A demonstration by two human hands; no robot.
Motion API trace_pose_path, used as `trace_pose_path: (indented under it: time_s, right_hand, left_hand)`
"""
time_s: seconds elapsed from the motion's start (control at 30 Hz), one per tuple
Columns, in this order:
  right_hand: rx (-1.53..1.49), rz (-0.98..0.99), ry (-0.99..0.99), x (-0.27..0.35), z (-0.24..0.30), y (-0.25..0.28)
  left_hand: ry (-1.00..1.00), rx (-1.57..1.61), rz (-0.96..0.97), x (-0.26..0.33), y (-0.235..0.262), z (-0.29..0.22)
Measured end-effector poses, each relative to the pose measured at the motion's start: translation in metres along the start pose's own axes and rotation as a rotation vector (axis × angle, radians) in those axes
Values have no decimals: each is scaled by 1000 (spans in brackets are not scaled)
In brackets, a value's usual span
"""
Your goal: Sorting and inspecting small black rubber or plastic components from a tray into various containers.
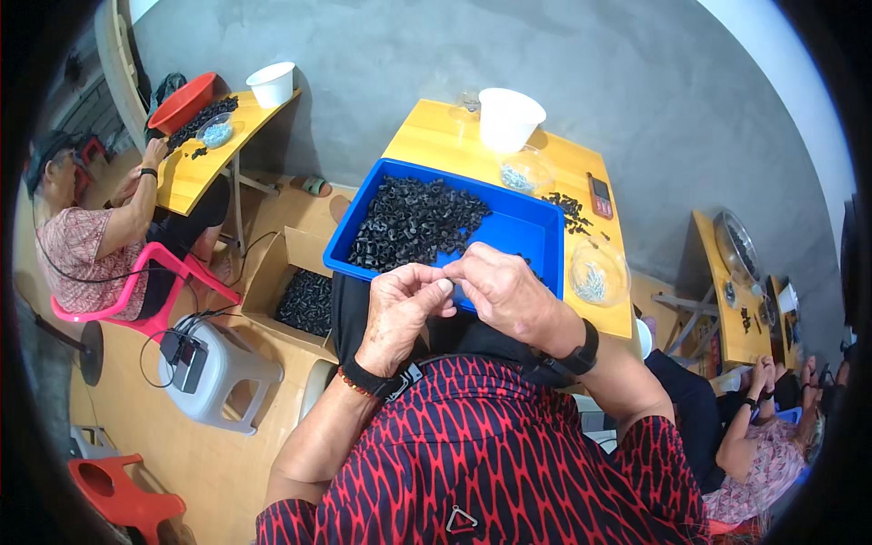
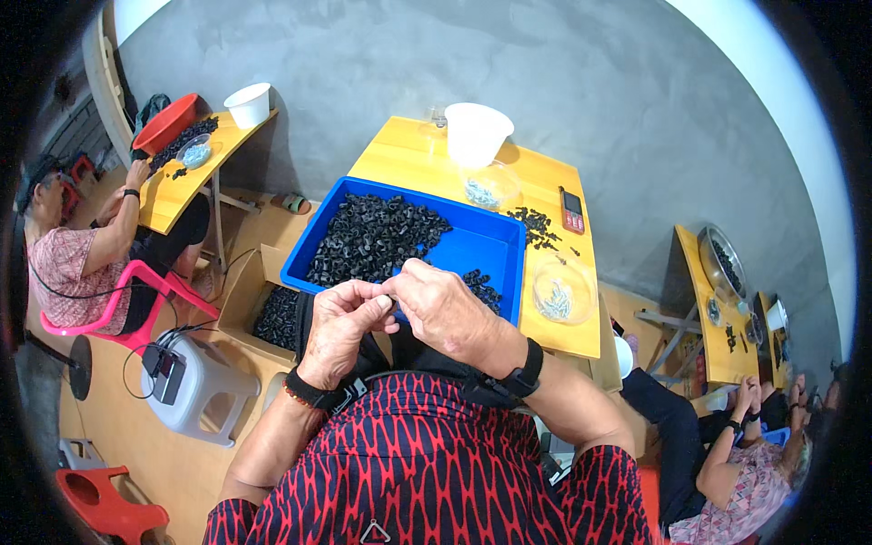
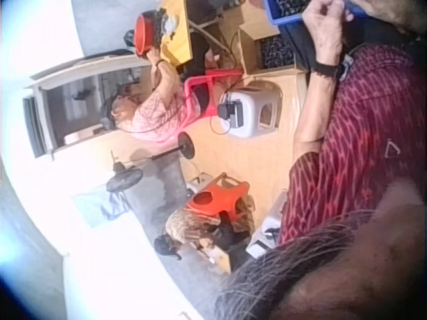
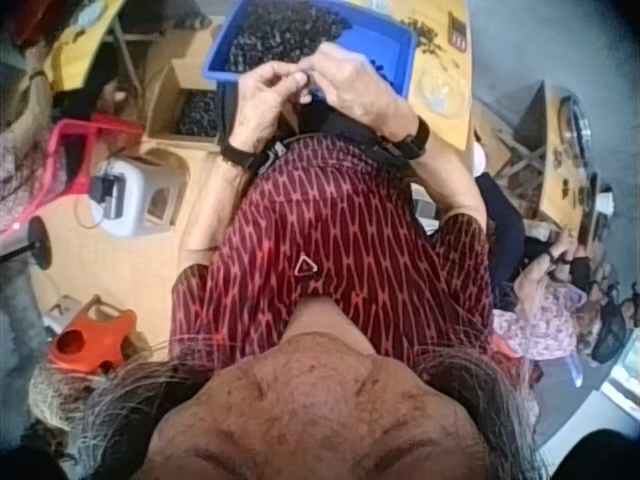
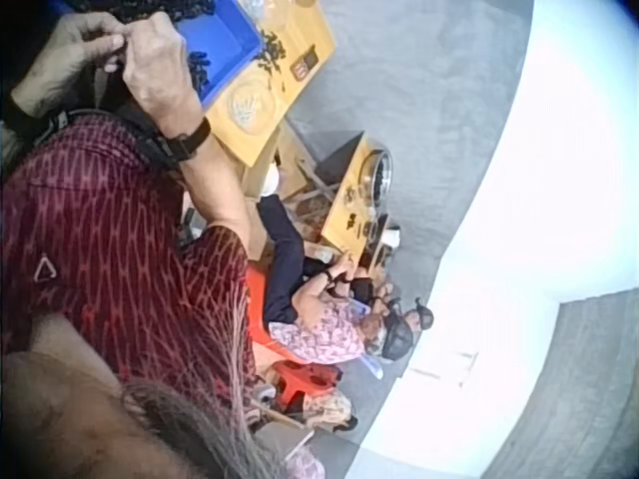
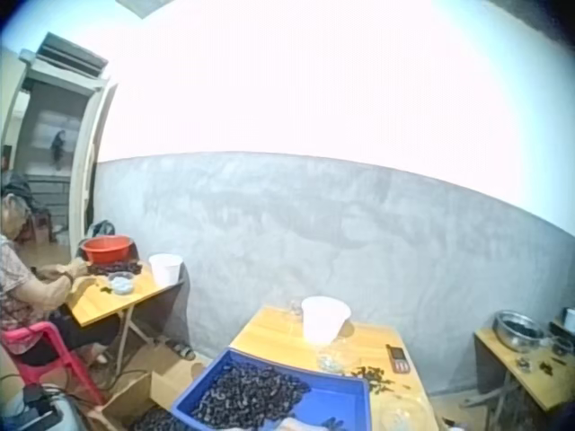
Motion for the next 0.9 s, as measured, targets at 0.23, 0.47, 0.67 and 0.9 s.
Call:
trace_pose_path:
  time_s: [0.23, 0.47, 0.67, 0.9]
  right_hand:
    - [93, 90, 13, 5, 10, -2]
    - [-190, 101, -217, 12, -11, -2]
    - [-179, 225, -296, 13, -10, -4]
    - [116, 222, -120, 9, 1, -17]
  left_hand:
    - [58, 39, 6, -2, 3, 9]
    - [105, 78, 29, -4, 7, 16]
    - [133, 191, -8, -3, 7, 14]
    - [121, 116, -21, -1, 5, 15]
Point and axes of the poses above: each hand's wrist, its own x-axis away from the middle knuckle, its own y-axis out of the back of the hand, z = x × y, the point moved 7 cm from there along -x, towards the middle knuckle, and after that the axes turned 13 degrees about x, right-handed, at the moved point
